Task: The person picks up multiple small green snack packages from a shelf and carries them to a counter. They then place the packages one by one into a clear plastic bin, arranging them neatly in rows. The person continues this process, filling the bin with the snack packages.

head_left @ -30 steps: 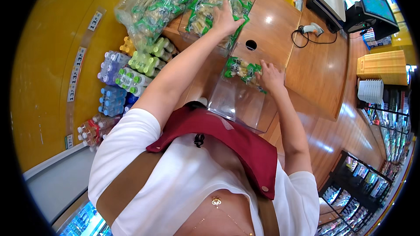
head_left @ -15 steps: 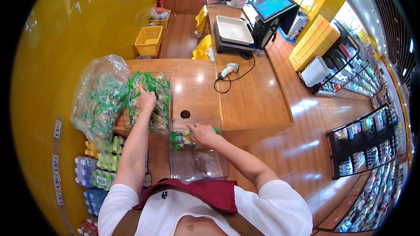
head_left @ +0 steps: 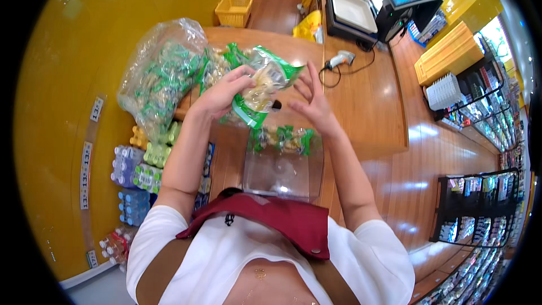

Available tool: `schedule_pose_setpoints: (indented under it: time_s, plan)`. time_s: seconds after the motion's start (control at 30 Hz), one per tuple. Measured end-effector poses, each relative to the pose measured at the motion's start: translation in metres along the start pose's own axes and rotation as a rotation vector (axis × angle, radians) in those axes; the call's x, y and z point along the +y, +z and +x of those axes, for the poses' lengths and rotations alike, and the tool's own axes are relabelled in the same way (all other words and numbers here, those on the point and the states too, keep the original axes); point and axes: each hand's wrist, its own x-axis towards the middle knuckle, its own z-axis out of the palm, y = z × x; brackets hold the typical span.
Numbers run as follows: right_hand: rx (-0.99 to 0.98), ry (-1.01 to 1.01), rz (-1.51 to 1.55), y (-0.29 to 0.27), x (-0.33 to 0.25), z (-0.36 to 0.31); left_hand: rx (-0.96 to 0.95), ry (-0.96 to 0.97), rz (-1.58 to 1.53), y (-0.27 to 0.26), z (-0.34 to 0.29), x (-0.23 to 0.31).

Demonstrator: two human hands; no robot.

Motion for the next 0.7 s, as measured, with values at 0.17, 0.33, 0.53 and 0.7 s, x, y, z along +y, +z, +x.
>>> schedule_pose_setpoints:
  time_s: [0.17,0.33,0.53,0.7]
  plan:
    - [-0.042,0.109,0.254,-0.023,0.009,0.002,-0.256,-0.123,-0.305,0.024,-0.006,-0.009]
    - [-0.3,0.306,0.003,-0.044,-0.001,-0.022,-0.329,-0.299,-0.318,0.007,0.006,-0.043]
    - [-0.523,0.342,-0.693,-0.061,0.009,-0.023,-0.503,-0.38,0.371,0.012,0.026,-0.077]
    - [-0.707,0.311,-1.139,-0.073,0.082,-0.015,-0.644,-0.323,1.259,0.023,0.043,-0.124]
